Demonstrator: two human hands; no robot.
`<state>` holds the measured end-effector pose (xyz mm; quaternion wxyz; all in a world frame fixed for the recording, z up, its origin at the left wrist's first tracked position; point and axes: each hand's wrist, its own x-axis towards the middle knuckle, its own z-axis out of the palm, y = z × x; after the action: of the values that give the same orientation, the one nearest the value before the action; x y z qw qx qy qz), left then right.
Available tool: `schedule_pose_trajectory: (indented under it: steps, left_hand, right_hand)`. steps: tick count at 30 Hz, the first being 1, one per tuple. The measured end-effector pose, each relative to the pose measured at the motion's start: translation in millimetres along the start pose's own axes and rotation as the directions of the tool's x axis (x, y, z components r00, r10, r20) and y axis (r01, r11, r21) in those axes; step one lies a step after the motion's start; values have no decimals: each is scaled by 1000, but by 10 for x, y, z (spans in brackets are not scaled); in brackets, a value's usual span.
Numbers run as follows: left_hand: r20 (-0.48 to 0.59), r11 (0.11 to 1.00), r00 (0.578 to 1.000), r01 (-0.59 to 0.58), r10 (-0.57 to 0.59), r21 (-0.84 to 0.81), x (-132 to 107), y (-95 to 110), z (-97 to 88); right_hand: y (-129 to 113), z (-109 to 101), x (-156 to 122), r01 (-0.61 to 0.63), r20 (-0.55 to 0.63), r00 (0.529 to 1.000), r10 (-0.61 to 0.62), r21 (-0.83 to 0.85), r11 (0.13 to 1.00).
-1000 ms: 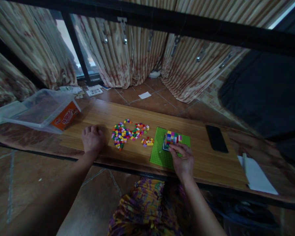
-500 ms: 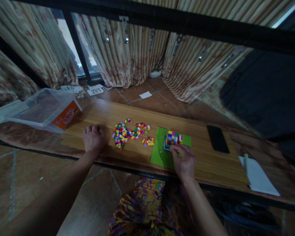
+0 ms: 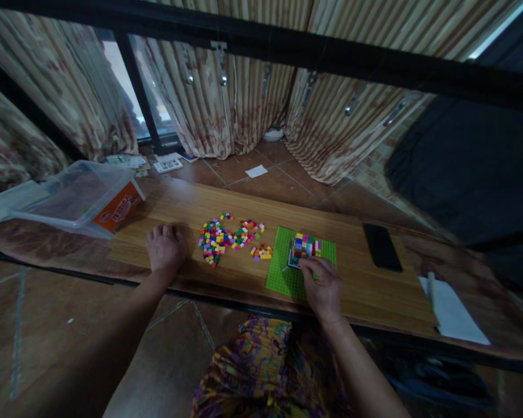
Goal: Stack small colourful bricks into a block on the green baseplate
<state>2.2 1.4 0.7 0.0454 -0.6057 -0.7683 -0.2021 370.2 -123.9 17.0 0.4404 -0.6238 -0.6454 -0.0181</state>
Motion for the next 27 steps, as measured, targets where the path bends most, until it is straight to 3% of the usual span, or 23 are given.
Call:
schedule_pose_trajectory:
  steps: [8,15,19,23,27]
  left_hand:
    - [2,1000,1000,-9,9,17,6,4,-10]
    - [-17,1000,1000,-20,20,-3,6,-10,-2]
    - [-20,1000,1000,-23,23,-12,5,-16,1]
    - [-21,1000,1000,-22,22,4,2,-20,3]
    - [-23,999,999,-35,36,25,-8,-20,7]
  right_hand:
    - [-125,-142,58,-212,-114,967,228,134,968]
    - [-196,5,152,-90,-34,995,90,20,996]
    - [-178,122,109,-76,-11,997,76,-16,997]
    - [-184,85,121,-65,-20,998,65,-17,998]
    - [-365,15,177,-40,-62,997,41,20,999]
